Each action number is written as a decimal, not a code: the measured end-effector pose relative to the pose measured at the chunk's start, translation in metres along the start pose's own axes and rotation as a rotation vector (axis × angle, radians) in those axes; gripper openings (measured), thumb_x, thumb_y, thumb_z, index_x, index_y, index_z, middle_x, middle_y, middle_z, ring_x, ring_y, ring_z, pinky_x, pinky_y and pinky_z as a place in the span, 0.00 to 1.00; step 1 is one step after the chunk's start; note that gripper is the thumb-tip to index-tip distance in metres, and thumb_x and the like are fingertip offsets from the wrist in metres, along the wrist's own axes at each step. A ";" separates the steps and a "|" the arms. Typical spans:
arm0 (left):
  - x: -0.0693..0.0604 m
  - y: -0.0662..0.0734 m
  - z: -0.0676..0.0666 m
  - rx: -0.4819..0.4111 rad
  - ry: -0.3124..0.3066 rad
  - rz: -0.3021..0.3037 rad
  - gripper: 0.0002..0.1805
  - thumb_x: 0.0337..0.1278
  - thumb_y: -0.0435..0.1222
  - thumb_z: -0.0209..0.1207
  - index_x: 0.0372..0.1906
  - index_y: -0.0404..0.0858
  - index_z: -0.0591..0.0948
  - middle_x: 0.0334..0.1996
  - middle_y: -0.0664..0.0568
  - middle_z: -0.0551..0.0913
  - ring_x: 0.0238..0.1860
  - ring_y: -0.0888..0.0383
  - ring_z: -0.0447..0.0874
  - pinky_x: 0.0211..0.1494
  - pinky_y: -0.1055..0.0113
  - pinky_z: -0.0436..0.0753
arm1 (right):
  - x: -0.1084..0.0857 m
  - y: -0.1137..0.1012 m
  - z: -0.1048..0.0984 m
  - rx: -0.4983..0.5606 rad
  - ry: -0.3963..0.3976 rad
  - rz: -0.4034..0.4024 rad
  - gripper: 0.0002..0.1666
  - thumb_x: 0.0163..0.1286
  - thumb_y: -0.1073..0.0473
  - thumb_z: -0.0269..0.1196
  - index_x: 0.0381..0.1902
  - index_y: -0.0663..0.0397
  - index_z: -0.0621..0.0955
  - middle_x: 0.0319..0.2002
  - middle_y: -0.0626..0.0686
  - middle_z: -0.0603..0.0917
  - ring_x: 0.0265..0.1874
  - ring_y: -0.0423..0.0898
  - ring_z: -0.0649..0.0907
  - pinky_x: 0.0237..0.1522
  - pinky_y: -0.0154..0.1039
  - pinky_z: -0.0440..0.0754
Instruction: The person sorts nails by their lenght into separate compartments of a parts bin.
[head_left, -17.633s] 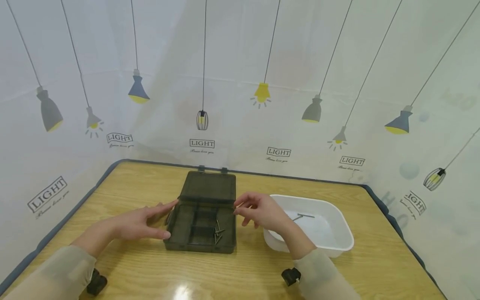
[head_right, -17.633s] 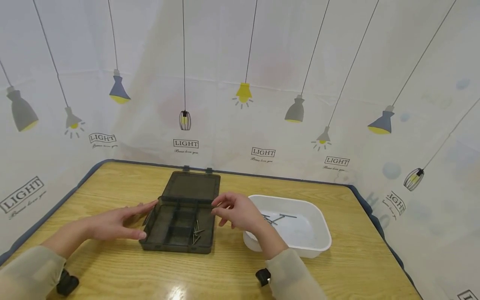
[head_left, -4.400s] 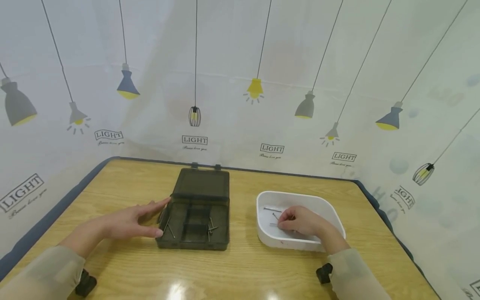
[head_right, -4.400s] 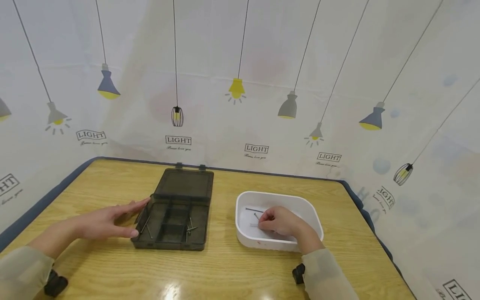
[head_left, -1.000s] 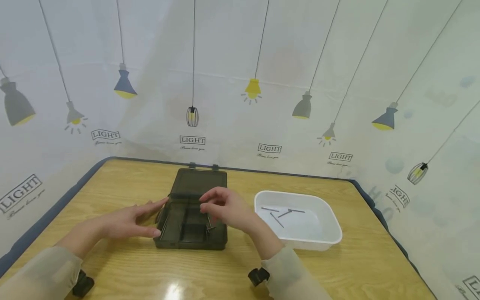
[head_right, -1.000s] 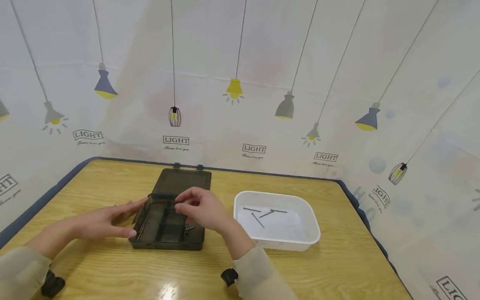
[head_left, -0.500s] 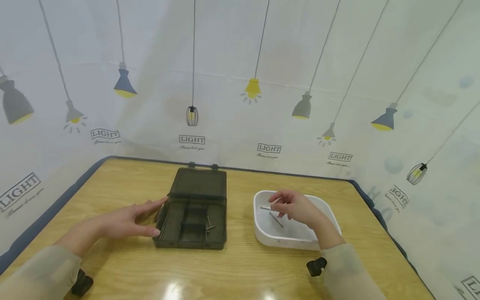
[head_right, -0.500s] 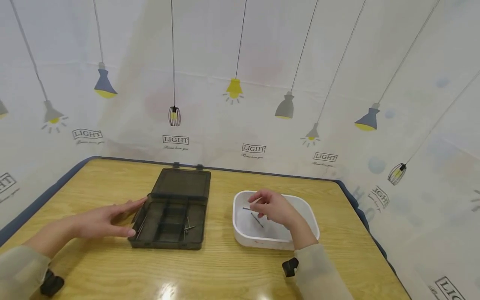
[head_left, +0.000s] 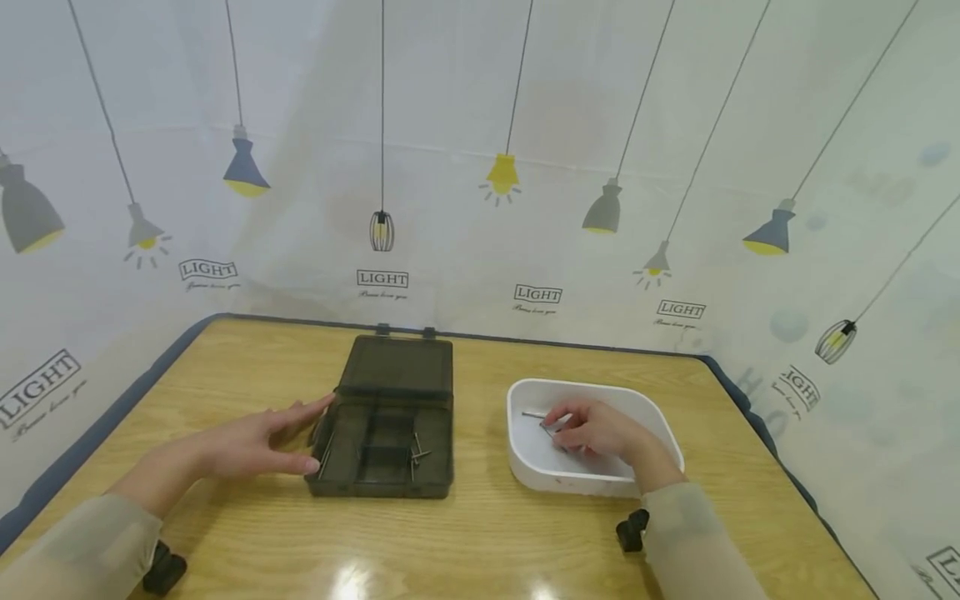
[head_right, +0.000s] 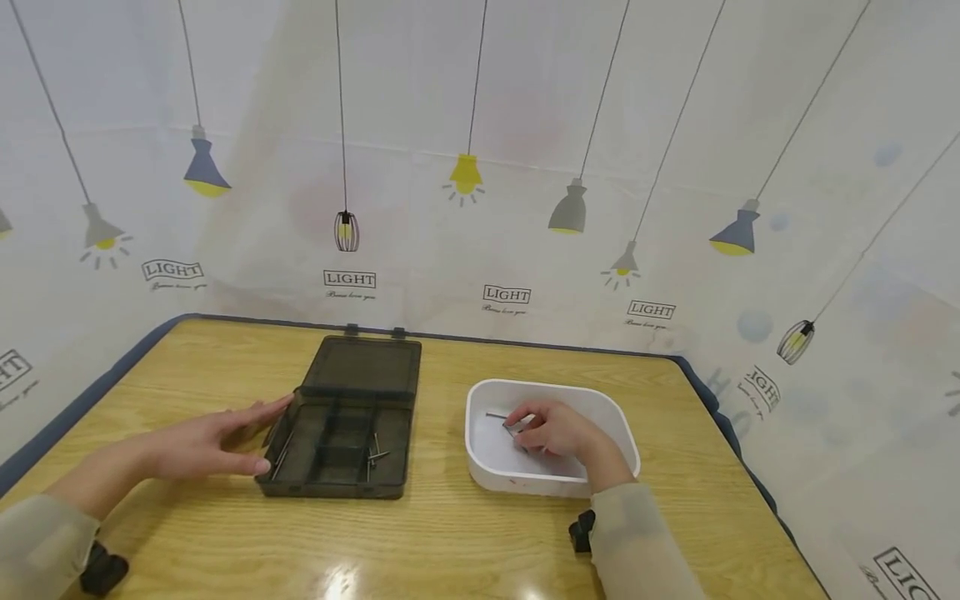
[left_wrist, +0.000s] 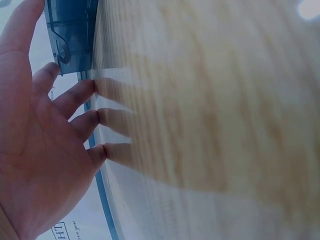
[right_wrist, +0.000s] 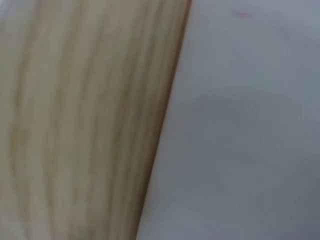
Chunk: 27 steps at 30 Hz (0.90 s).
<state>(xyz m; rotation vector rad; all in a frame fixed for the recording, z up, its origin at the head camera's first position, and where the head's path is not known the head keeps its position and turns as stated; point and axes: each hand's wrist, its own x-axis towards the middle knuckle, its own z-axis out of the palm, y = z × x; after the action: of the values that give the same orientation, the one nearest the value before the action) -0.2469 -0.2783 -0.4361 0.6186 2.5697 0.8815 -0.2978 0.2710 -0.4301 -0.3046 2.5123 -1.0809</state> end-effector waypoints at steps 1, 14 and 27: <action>0.000 0.000 0.000 0.001 0.000 -0.001 0.54 0.71 0.60 0.68 0.92 0.58 0.51 0.89 0.40 0.55 0.87 0.23 0.42 0.78 0.14 0.48 | 0.000 0.000 0.001 -0.007 0.006 0.001 0.17 0.73 0.60 0.74 0.57 0.53 0.88 0.39 0.52 0.87 0.34 0.44 0.81 0.36 0.37 0.79; -0.001 0.001 -0.001 -0.035 -0.015 0.015 0.53 0.73 0.58 0.68 0.92 0.55 0.51 0.88 0.38 0.57 0.88 0.24 0.40 0.79 0.16 0.50 | 0.003 0.000 0.006 -0.084 0.041 -0.003 0.14 0.74 0.59 0.74 0.55 0.49 0.91 0.38 0.51 0.84 0.33 0.45 0.79 0.36 0.36 0.78; 0.000 0.002 -0.002 -0.037 -0.021 0.010 0.54 0.73 0.58 0.68 0.92 0.56 0.51 0.88 0.39 0.58 0.88 0.25 0.40 0.79 0.16 0.51 | 0.002 0.000 0.006 -0.096 0.035 0.004 0.06 0.74 0.60 0.73 0.47 0.48 0.92 0.34 0.48 0.83 0.34 0.45 0.78 0.39 0.37 0.76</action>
<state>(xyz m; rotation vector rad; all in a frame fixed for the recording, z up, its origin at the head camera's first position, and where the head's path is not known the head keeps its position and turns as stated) -0.2467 -0.2780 -0.4336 0.6279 2.5274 0.9187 -0.2965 0.2664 -0.4345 -0.3100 2.6000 -0.9740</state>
